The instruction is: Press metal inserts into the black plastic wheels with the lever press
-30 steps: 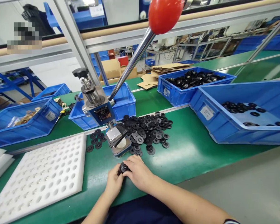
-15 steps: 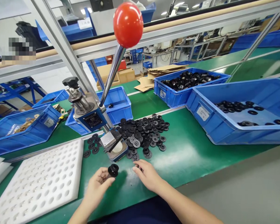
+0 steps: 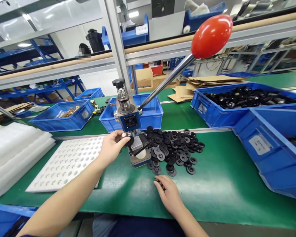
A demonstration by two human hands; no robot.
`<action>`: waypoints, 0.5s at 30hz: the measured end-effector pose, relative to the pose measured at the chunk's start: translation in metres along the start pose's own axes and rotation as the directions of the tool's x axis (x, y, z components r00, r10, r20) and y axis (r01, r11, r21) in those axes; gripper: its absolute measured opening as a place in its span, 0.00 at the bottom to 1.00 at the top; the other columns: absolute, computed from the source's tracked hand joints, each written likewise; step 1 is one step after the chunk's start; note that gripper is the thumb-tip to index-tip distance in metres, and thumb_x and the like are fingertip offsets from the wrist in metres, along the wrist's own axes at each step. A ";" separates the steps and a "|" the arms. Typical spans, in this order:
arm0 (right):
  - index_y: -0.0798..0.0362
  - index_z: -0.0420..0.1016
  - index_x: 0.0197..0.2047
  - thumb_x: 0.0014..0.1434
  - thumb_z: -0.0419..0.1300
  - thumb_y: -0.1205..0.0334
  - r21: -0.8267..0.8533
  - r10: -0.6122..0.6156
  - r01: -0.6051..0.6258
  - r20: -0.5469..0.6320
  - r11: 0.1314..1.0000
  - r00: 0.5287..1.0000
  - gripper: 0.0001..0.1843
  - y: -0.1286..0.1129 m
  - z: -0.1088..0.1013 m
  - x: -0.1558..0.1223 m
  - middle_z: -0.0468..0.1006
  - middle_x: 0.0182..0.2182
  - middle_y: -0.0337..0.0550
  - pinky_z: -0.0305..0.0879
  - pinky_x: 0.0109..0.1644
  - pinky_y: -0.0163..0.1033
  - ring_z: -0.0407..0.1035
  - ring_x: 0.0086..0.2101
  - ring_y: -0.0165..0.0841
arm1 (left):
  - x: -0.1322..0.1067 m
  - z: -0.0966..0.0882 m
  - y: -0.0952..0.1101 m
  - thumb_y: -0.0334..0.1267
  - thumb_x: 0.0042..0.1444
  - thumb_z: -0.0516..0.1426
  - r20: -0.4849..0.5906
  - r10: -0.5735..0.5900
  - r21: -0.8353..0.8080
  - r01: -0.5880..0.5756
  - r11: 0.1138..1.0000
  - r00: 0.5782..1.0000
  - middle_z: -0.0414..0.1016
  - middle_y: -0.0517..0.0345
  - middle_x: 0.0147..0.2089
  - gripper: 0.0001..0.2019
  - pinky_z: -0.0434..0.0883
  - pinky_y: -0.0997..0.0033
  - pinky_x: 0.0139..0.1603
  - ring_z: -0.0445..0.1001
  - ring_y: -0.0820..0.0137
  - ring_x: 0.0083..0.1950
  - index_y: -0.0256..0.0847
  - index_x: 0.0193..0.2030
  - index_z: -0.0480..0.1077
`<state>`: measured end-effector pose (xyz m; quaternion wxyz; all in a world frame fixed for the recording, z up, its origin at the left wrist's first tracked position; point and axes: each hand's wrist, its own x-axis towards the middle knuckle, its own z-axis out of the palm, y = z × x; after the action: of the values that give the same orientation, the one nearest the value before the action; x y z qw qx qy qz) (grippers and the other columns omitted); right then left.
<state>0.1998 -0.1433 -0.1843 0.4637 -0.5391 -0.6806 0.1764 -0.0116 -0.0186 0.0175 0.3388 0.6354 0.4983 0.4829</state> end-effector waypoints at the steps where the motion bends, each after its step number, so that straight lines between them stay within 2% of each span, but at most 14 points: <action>1: 0.53 0.77 0.44 0.66 0.53 0.57 0.002 0.007 -0.007 -0.003 1.000 1.000 0.13 0.002 0.001 -0.001 0.79 0.36 0.50 0.76 0.39 0.42 0.75 0.35 0.36 | 0.004 0.005 -0.003 0.49 0.45 0.66 0.035 0.003 -0.023 -0.002 1.000 0.999 0.80 0.53 0.37 0.18 0.74 0.67 0.41 0.77 0.65 0.39 0.37 0.35 0.73; 5: 0.54 0.78 0.43 0.67 0.52 0.55 0.028 0.051 -0.052 0.024 0.998 0.998 0.15 -0.002 -0.003 0.001 0.79 0.34 0.49 0.74 0.35 0.39 0.74 0.33 0.35 | 0.011 0.020 -0.016 0.47 0.49 0.65 0.138 0.009 -0.091 0.004 0.996 0.990 0.82 0.48 0.43 0.19 0.74 0.61 0.50 0.79 0.61 0.45 0.35 0.43 0.73; 8: 0.53 0.79 0.40 0.66 0.51 0.51 0.091 0.096 -0.098 0.026 0.991 0.995 0.19 -0.021 -0.021 0.018 0.78 0.31 0.48 0.71 0.30 0.37 0.72 0.28 0.33 | 0.012 0.022 -0.021 0.47 0.49 0.65 0.172 0.005 -0.091 0.011 0.996 0.985 0.82 0.47 0.45 0.21 0.74 0.59 0.51 0.80 0.59 0.47 0.35 0.45 0.74; 12: 0.52 0.78 0.42 0.65 0.53 0.46 0.153 0.120 -0.098 -0.145 0.983 0.982 0.20 -0.061 -0.067 0.067 0.79 0.34 0.48 0.71 0.29 0.36 0.72 0.30 0.32 | 0.014 0.020 -0.024 0.46 0.48 0.65 0.174 0.004 -0.014 -0.002 1.000 0.985 0.83 0.48 0.42 0.18 0.74 0.60 0.49 0.81 0.57 0.45 0.35 0.41 0.76; 15: 0.52 0.74 0.50 0.63 0.56 0.42 0.191 0.004 0.055 -0.296 0.980 0.955 0.23 -0.100 -0.113 0.116 0.79 0.38 0.48 0.73 0.33 0.37 0.74 0.35 0.33 | 0.012 0.021 -0.020 0.45 0.48 0.64 0.137 0.005 0.019 -0.007 1.000 0.991 0.83 0.48 0.41 0.17 0.74 0.60 0.49 0.81 0.57 0.44 0.35 0.40 0.77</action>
<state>0.2366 -0.1040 -0.0017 0.6133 -0.5019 -0.5899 0.1545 0.0024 -0.0005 -0.0039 0.3646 0.6717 0.4766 0.4344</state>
